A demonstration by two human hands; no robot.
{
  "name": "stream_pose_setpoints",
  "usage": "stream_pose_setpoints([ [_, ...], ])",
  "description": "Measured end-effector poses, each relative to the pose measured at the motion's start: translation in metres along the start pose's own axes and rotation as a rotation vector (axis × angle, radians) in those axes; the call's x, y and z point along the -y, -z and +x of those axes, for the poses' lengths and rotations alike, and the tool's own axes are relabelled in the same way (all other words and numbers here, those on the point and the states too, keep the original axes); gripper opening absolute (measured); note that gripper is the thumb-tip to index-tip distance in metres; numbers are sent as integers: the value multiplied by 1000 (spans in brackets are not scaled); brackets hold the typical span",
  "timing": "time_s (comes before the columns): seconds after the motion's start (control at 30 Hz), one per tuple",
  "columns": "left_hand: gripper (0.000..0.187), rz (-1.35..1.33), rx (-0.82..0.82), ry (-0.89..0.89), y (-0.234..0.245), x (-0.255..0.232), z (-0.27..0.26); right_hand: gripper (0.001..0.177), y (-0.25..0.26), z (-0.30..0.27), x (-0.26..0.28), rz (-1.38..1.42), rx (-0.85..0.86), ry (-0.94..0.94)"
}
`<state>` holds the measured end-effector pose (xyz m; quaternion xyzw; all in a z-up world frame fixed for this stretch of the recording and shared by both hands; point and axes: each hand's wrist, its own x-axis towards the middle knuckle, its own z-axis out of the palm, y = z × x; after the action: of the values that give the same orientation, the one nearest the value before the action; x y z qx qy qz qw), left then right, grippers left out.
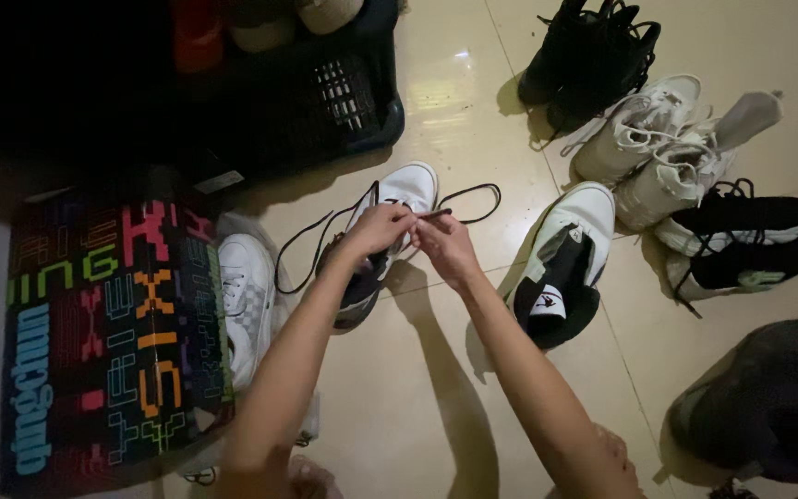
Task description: The person removes the laces from a white and black high-top sneaker and then re-laces it by threading the laces through the eyelets and tying a knot. The task is performed on a single shoe placed on the floor.
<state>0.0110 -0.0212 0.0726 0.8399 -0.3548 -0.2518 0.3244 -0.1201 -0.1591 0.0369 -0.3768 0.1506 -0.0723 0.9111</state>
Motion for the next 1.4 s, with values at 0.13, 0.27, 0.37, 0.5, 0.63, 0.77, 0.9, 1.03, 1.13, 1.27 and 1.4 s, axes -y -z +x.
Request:
stream_pose_setpoints([
  [0.13,28,47,-174,19,-33,43,1,13,16,8,-28,-58,-70,115],
  [0.27,28,-83,-301,39,-58,82,2,13,31,14,-58,-301,-176,111],
  [0.37,29,-60,-255,176,-62,99,4,12,34,14,-79,-420,-188,126],
  [0.5,27,56,-180,212,-56,103,6,10,27,19,-89,-405,-229,178],
  [0.63,26,77,-183,198,-53,103,6,10,18,17,-84,-391,-253,144],
  [0.77,25,121,-115,251,-54,108,10,13,12,10,-78,-507,-282,178],
  [0.9,20,94,-140,162,-59,113,7,16,10,5,-79,-580,-286,256],
  [1.03,16,9,-219,132,-65,116,3,20,5,3,-79,-786,-351,279],
  [1.13,13,22,-245,62,-70,121,5,21,6,4,-71,-815,-321,210],
  [1.27,9,162,-287,-16,-70,114,4,17,0,6,-63,-676,-253,134],
  [1.4,11,368,-193,14,-51,71,-8,25,-9,2,-73,-343,-203,2],
])
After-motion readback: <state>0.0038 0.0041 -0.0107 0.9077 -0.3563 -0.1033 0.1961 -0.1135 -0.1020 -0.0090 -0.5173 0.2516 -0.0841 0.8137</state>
